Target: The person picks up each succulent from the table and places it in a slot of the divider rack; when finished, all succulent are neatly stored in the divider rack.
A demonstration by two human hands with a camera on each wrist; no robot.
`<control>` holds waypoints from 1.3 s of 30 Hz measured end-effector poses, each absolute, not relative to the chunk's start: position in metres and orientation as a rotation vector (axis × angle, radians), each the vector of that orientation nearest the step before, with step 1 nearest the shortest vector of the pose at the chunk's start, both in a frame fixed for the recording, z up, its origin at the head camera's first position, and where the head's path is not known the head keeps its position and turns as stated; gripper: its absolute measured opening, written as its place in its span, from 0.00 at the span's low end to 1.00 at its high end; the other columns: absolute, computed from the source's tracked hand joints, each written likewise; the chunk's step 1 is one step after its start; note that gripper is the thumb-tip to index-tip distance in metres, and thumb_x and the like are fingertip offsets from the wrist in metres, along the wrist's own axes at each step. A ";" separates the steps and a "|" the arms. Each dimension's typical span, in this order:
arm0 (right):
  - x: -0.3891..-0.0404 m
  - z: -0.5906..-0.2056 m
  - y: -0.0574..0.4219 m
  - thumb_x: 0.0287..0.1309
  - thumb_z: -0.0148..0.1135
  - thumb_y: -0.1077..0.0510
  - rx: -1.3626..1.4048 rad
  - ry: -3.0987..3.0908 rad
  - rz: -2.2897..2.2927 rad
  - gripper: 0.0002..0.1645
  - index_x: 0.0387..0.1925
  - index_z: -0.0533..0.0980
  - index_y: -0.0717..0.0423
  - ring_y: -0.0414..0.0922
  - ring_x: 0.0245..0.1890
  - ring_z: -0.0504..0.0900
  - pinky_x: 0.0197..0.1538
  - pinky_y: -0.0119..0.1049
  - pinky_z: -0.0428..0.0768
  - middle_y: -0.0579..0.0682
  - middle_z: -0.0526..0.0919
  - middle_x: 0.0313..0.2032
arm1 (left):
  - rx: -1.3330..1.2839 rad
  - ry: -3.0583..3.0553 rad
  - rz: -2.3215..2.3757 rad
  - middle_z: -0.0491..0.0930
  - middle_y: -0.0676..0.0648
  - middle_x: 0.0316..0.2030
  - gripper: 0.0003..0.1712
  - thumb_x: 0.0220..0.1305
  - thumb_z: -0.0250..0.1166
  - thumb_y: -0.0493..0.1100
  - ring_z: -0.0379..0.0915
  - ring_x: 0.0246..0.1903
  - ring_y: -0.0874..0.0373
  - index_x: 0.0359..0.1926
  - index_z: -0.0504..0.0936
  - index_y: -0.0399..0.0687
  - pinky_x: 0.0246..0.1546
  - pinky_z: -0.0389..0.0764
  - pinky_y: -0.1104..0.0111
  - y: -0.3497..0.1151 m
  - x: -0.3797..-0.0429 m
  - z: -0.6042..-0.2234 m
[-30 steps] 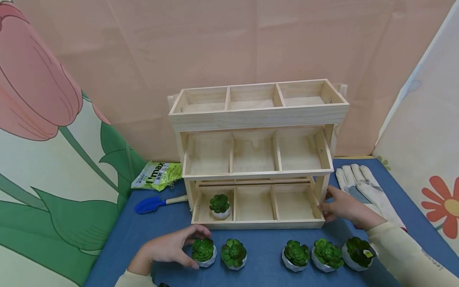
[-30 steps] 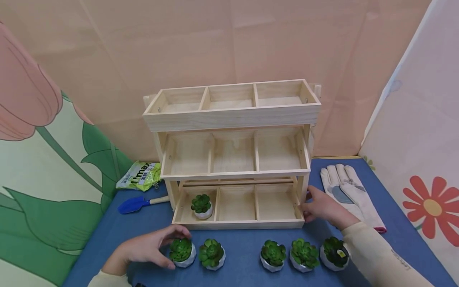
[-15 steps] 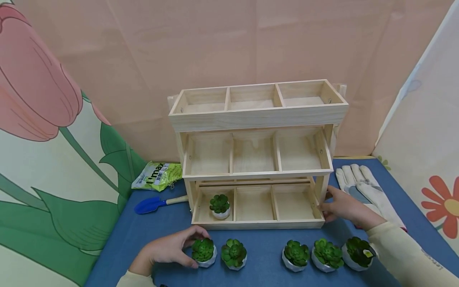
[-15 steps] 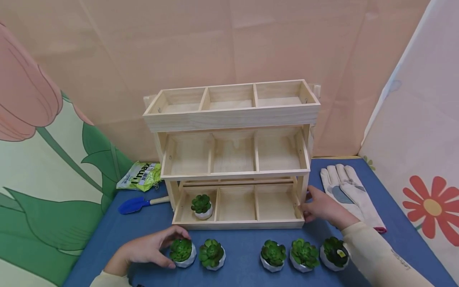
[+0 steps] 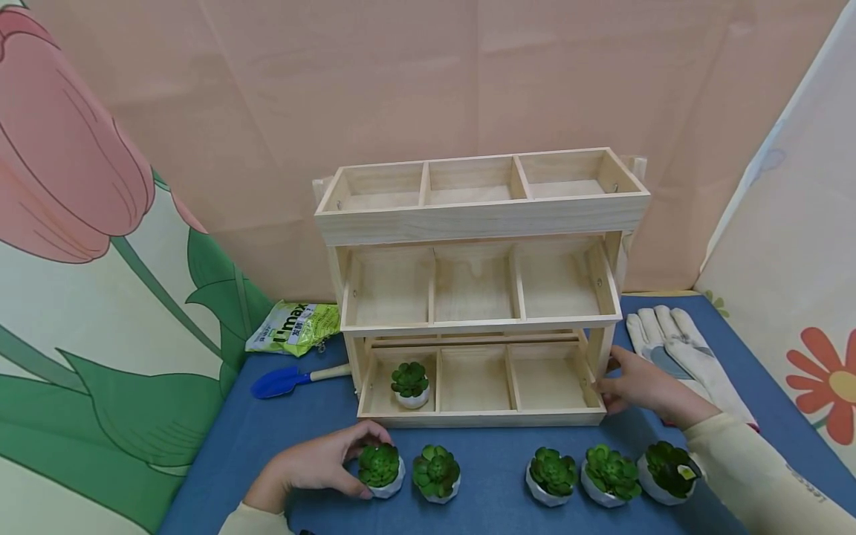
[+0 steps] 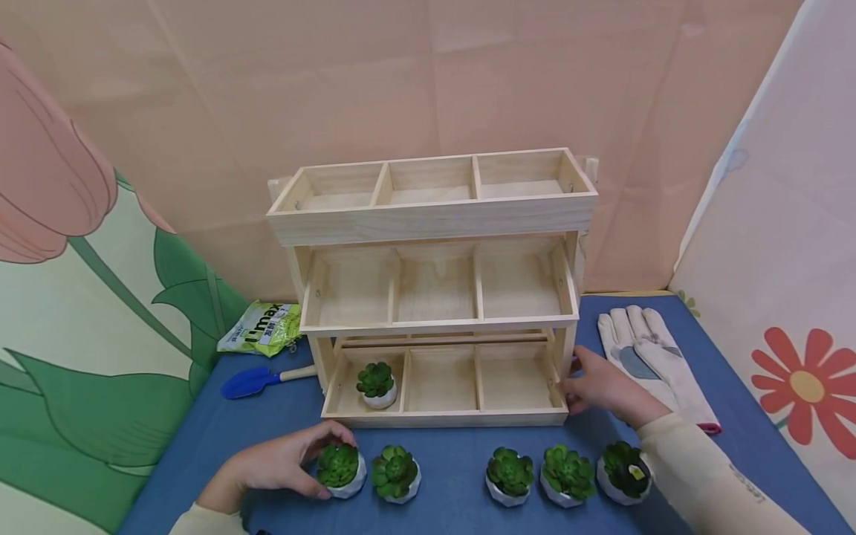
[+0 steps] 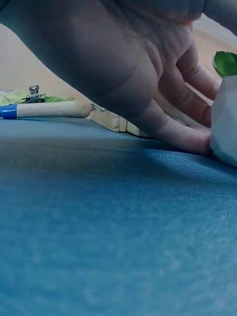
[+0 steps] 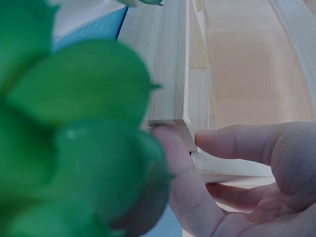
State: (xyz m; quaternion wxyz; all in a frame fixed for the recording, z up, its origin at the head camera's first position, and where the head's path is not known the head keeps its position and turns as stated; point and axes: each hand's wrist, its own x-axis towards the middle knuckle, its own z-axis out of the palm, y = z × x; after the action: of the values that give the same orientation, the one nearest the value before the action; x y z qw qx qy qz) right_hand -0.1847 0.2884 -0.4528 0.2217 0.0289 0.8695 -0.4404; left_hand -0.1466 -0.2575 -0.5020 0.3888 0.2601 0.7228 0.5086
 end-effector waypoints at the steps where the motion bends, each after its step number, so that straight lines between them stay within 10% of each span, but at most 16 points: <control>1: -0.185 -0.453 0.288 0.72 0.65 0.61 0.080 2.403 -1.217 0.49 0.80 0.48 0.74 0.47 0.39 0.91 0.40 0.45 0.94 0.77 0.70 0.63 | 0.662 1.844 1.291 0.69 0.43 0.67 0.38 0.62 0.77 0.38 0.74 0.62 0.61 0.68 0.69 0.47 0.65 0.75 0.80 -0.257 -0.147 -0.502; 39: -0.183 -0.452 0.288 0.72 0.64 0.62 0.082 2.413 -1.210 0.47 0.79 0.50 0.75 0.48 0.38 0.91 0.40 0.45 0.94 0.79 0.70 0.63 | 0.685 1.840 1.404 0.67 0.41 0.70 0.38 0.63 0.75 0.37 0.75 0.63 0.61 0.71 0.69 0.43 0.66 0.75 0.79 -0.262 -0.144 -0.497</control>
State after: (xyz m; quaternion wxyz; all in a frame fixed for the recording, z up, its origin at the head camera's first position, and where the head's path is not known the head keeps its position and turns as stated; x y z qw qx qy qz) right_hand -0.1831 0.2879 -0.4521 0.2187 0.0297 0.8718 -0.4373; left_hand -0.1438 -0.2617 -0.4969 0.3559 0.2654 0.7124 0.5435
